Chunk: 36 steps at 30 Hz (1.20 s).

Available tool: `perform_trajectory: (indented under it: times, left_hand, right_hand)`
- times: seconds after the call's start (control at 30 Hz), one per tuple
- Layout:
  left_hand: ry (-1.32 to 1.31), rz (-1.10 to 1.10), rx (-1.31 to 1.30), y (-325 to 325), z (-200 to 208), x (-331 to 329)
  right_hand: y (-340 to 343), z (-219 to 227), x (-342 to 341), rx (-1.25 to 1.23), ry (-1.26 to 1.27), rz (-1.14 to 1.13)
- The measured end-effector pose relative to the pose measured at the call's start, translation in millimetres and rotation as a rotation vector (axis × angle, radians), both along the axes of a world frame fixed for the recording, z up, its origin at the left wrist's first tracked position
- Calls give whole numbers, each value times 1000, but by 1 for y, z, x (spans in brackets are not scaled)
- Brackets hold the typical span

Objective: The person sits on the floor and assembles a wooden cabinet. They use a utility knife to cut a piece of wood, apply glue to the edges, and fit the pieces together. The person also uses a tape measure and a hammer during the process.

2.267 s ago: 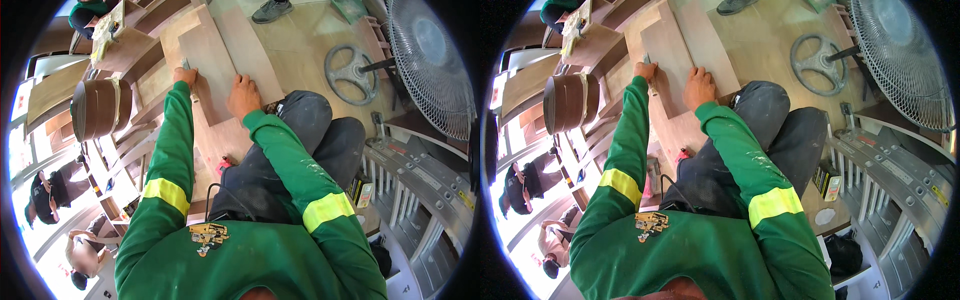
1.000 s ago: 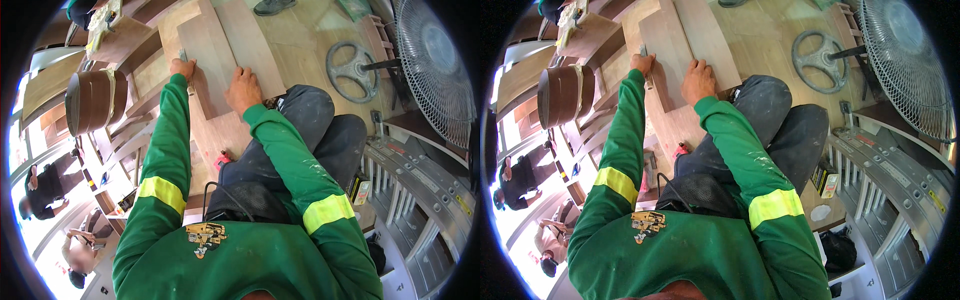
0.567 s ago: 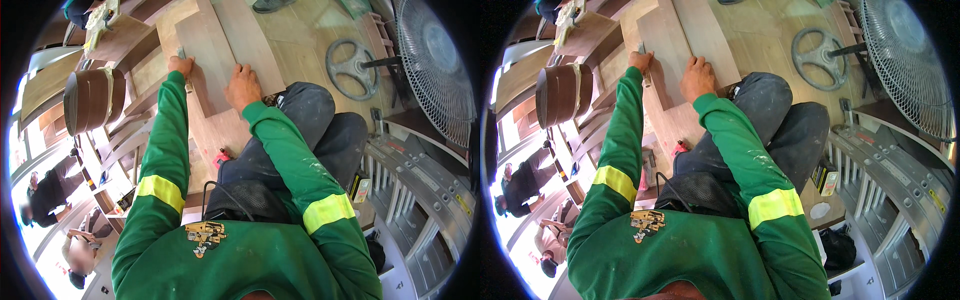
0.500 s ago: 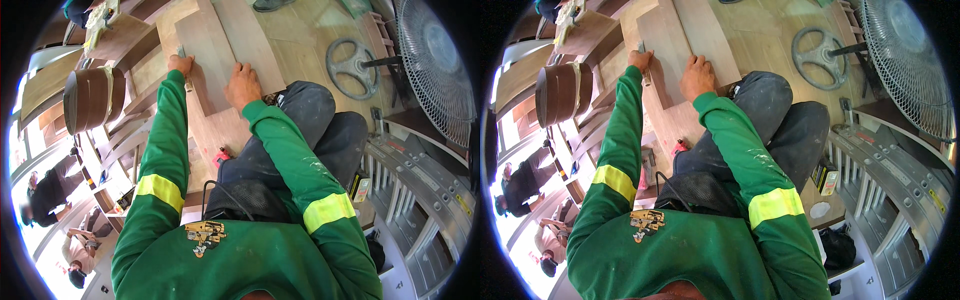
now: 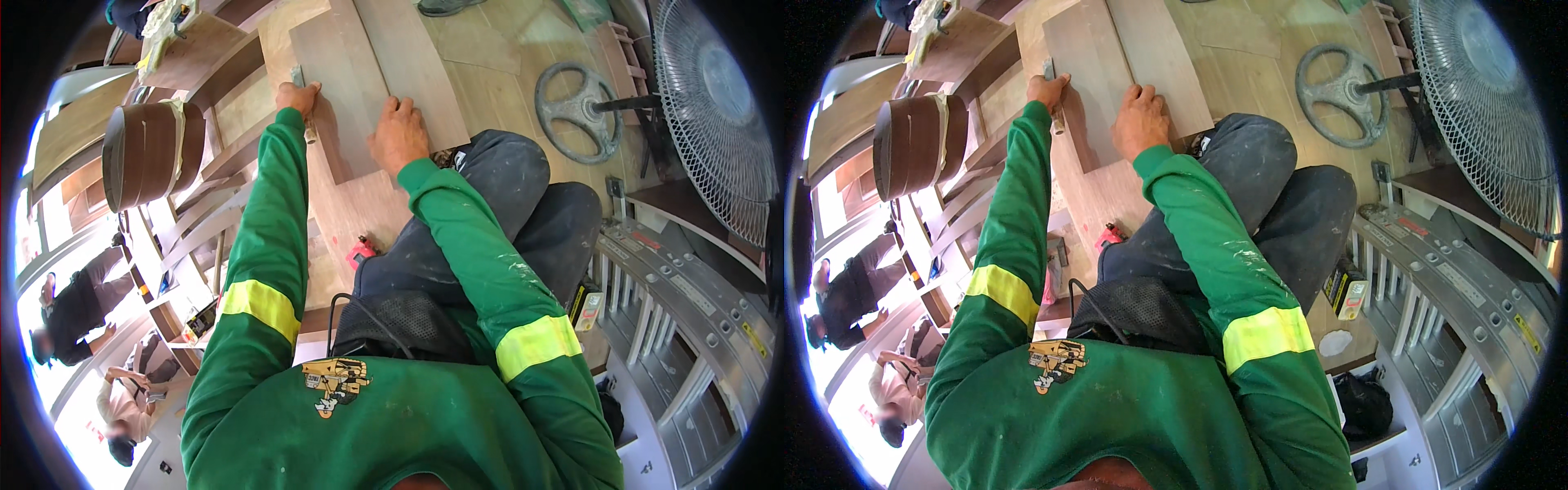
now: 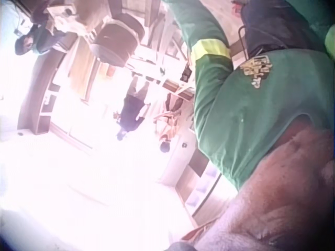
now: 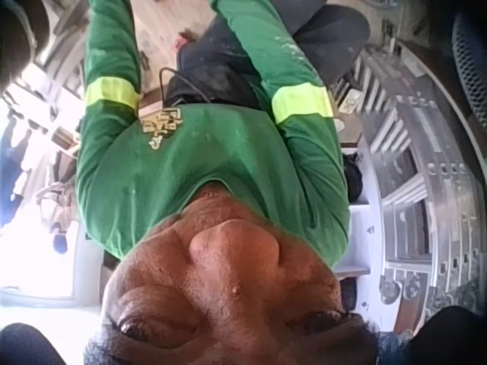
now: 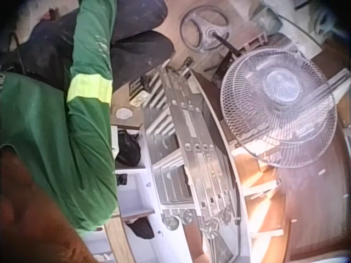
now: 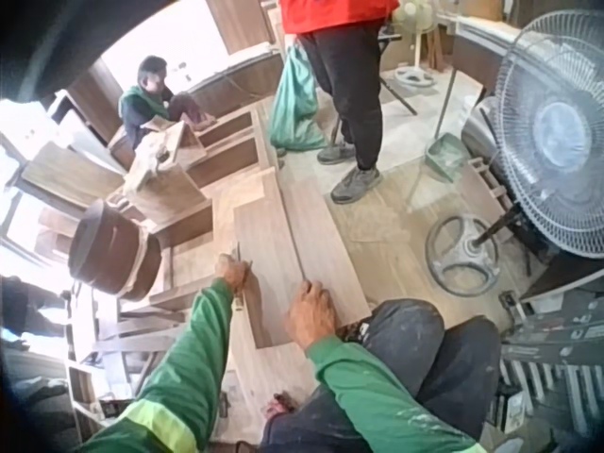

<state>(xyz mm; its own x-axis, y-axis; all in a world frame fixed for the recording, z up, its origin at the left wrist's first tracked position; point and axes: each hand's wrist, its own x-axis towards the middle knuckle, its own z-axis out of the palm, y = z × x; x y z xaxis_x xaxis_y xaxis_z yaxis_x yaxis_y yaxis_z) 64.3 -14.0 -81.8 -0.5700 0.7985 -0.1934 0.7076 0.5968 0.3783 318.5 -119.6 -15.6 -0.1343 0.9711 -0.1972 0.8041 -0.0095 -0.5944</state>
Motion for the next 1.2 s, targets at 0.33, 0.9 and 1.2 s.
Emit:
perform_trajectory:
  times: [0.33, 0.9, 1.2]
  left_hand:
    - [70, -38, -88, 12, -6, -5]
    - [119, -96, -139, 20, -16, -5]
    - [43, -35, -255, 23, 0, 7]
  right_hand:
    - [22, -10, 69, 96, 50, -149]
    - [30, -49, 127, -465, 507, -390]
    - [35, -81, 131, -339, 397, -346]
